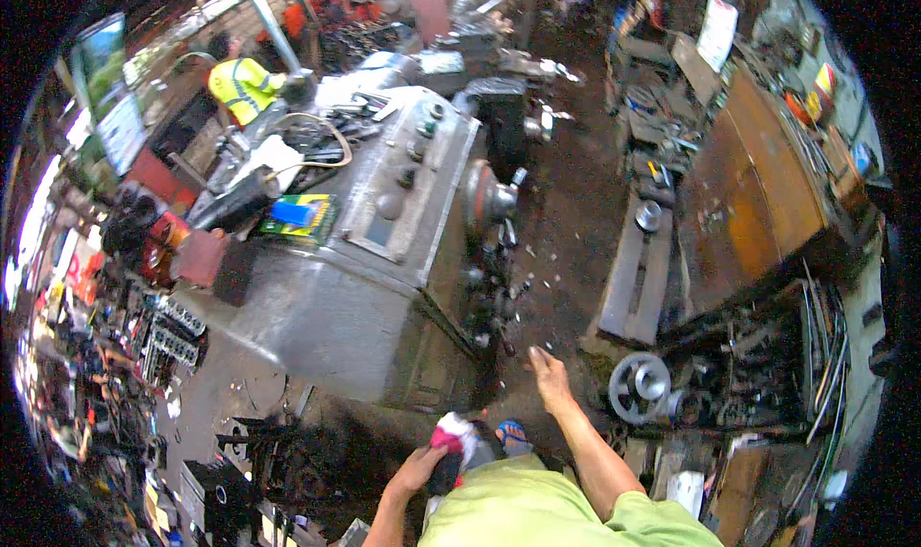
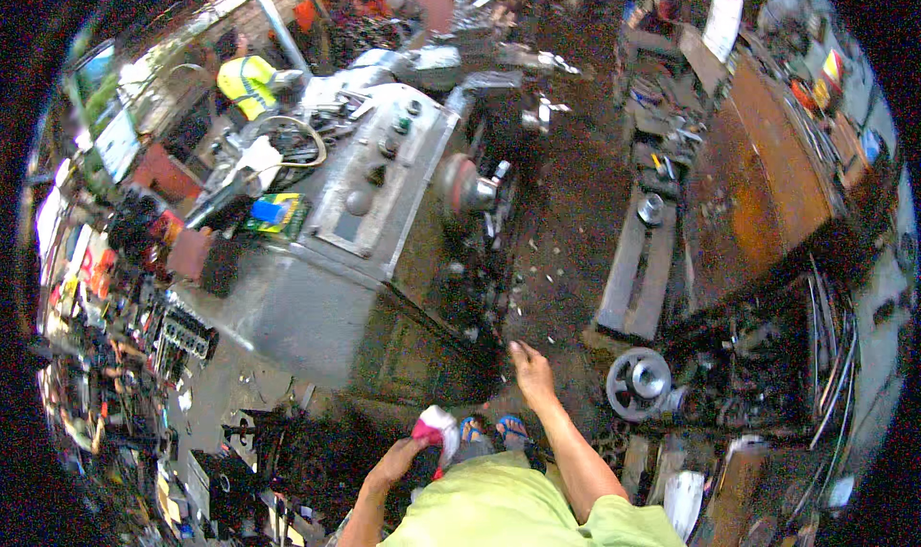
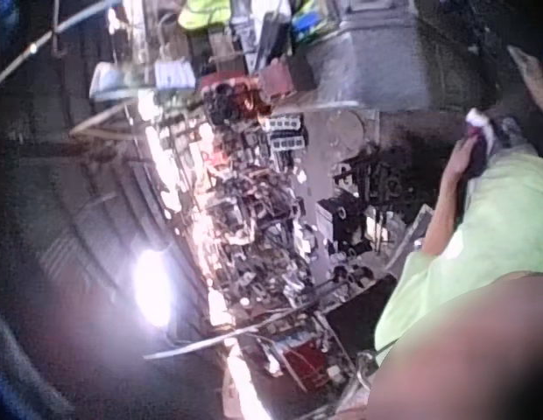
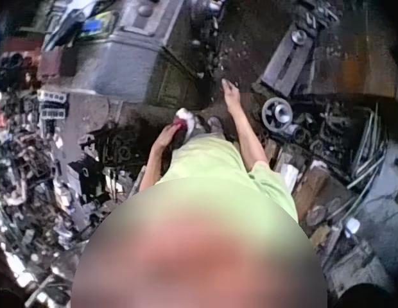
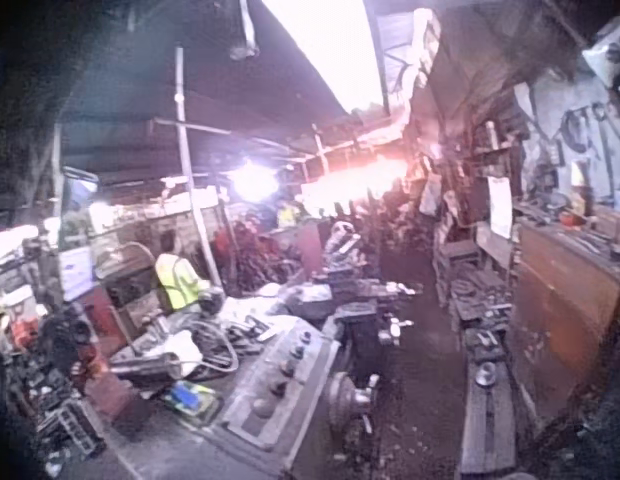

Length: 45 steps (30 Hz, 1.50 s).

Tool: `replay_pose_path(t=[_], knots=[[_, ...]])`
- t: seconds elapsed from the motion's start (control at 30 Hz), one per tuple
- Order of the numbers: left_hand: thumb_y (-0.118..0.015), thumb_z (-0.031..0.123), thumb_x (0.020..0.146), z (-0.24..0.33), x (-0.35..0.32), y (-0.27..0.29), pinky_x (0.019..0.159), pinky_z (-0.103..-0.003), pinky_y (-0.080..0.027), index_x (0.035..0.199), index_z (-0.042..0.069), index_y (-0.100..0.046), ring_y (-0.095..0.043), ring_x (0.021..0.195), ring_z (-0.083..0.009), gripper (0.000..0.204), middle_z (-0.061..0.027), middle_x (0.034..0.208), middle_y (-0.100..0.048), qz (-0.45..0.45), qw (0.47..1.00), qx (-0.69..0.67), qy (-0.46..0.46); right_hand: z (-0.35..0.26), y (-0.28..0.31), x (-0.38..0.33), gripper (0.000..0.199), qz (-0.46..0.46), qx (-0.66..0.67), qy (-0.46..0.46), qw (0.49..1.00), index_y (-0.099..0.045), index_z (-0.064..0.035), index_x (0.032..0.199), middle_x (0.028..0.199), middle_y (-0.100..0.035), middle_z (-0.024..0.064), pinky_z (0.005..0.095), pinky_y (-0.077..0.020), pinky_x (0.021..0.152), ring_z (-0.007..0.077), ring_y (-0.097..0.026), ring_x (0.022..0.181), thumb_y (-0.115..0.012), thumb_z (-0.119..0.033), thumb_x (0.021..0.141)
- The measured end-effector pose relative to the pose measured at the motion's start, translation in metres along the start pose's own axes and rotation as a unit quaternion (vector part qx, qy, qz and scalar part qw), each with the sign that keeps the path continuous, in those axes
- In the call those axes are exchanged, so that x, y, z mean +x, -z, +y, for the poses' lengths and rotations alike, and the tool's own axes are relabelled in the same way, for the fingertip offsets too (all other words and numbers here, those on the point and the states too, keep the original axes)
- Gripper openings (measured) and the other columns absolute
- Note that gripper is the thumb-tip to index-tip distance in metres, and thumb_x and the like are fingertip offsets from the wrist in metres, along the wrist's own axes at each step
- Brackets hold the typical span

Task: The person wipes a metal lathe with a cloth, then uses a vernier caliper to measure a cylindrical workpiece mounted in the chuck. They adjust the lathe's tool post and handwheels, take repeated measurements, and continue fine-tuning the setup.

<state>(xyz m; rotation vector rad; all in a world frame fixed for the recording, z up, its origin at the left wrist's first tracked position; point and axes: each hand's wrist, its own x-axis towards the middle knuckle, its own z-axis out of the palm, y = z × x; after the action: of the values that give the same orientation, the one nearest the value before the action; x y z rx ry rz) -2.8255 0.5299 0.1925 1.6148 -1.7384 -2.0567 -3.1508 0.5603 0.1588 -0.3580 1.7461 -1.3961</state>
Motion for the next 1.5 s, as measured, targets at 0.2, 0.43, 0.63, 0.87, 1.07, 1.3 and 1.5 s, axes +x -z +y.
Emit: replay_pose_path(t=[0.2, 0.43, 0.63, 0.87, 1.07, 1.3, 1.5], knots=[[-0.042, 0.049, 0.101, 0.113, 0.068, -0.11, 0.097, -0.035, -0.044, 0.135, 0.008, -0.05, -0.055, 0.112, -0.0167, 0.054, -0.0077, 0.125, -0.057, -0.09, 0.945, -0.31, 0.048, -0.046, -0.036, -0.043, 0.048, -0.03, 0.109, 0.278, 0.954, -0.05, -0.0009, 0.137, 0.12, -0.062, 0.0131, 0.0281, -0.048, 0.091, 0.0183, -0.062, 0.106, -0.064, -0.019, 0.095], [-0.04, 0.036, 0.102, 0.133, 0.11, -0.192, 0.099, -0.034, -0.044, 0.137, 0.007, -0.044, -0.052, 0.117, -0.019, 0.045, -0.0094, 0.129, -0.054, -0.033, 0.952, -0.271, -0.139, -0.082, 0.015, -0.061, 0.071, -0.045, -0.106, 0.212, 0.971, -0.035, 0.0014, 0.147, 0.144, -0.044, 0.0266, 0.0375, -0.0342, 0.11, 0.0342, -0.04, 0.138, -0.059, -0.041, 0.095], [-0.044, 0.035, 0.101, 0.143, 0.129, -0.208, 0.096, -0.037, -0.047, 0.13, 0.007, -0.049, -0.056, 0.111, -0.0216, 0.041, -0.0102, 0.123, -0.057, -0.04, 0.953, -0.277, -0.119, -0.077, 0.035, -0.072, 0.08, -0.059, -0.188, 0.249, 0.948, -0.037, 0.0029, 0.145, 0.15, -0.022, 0.0397, 0.0439, -0.0258, 0.115, 0.0478, -0.024, 0.143, -0.064, -0.047, 0.089], [-0.049, 0.034, 0.099, 0.175, 0.188, -0.245, 0.092, -0.039, -0.05, 0.121, 0.006, -0.054, -0.061, 0.104, -0.0246, 0.036, -0.0112, 0.115, -0.061, -0.031, 0.951, -0.283, -0.118, -0.102, 0.09, -0.044, 0.085, -0.049, -0.229, 0.254, 0.938, -0.036, 0.0039, 0.145, 0.151, -0.019, 0.0387, 0.0448, -0.0272, 0.115, 0.0492, -0.026, 0.141, -0.063, -0.053, 0.088], [-0.053, 0.036, 0.096, 0.253, 0.251, -0.225, 0.079, -0.044, -0.056, 0.105, 0.007, -0.061, -0.066, 0.089, -0.0271, 0.032, -0.0099, 0.099, -0.067, -0.016, 0.869, -0.494, -0.003, -0.126, 0.176, -0.011, 0.075, -0.257, 0.08, 0.109, 0.957, -0.038, 0.0009, 0.145, 0.141, -0.05, 0.0222, 0.0363, -0.0402, 0.107, 0.0311, -0.052, 0.128, -0.072, -0.031, 0.086], [-0.069, 0.047, 0.083, 0.31, 0.203, -0.296, 0.096, -0.036, -0.046, 0.133, 0.004, -0.048, -0.059, 0.112, -0.0239, 0.069, -0.0149, 0.116, -0.062, -0.11, 0.962, -0.174, -0.179, -0.097, 0.209, 0.092, 0.078, -0.149, -0.516, 0.223, 0.814, -0.04, -0.0064, 0.144, 0.149, -0.04, 0.0203, 0.0497, -0.0358, 0.11, 0.0354, -0.037, 0.138, -0.071, -0.029, 0.076], [-0.074, 0.019, 0.071, 0.303, 0.25, -0.284, 0.083, -0.037, -0.052, 0.116, 0.0, -0.057, -0.065, 0.092, -0.0232, 0.052, -0.0131, 0.101, -0.067, 0.06, 0.997, -0.013, -0.045, -0.095, 0.177, 0.122, 0.026, -0.321, -0.6, 0.241, 0.692, -0.072, -0.0138, 0.096, 0.103, -0.071, 0.0146, 0.0416, -0.0488, 0.093, 0.0321, -0.065, 0.101, -0.061, -0.027, 0.077]])
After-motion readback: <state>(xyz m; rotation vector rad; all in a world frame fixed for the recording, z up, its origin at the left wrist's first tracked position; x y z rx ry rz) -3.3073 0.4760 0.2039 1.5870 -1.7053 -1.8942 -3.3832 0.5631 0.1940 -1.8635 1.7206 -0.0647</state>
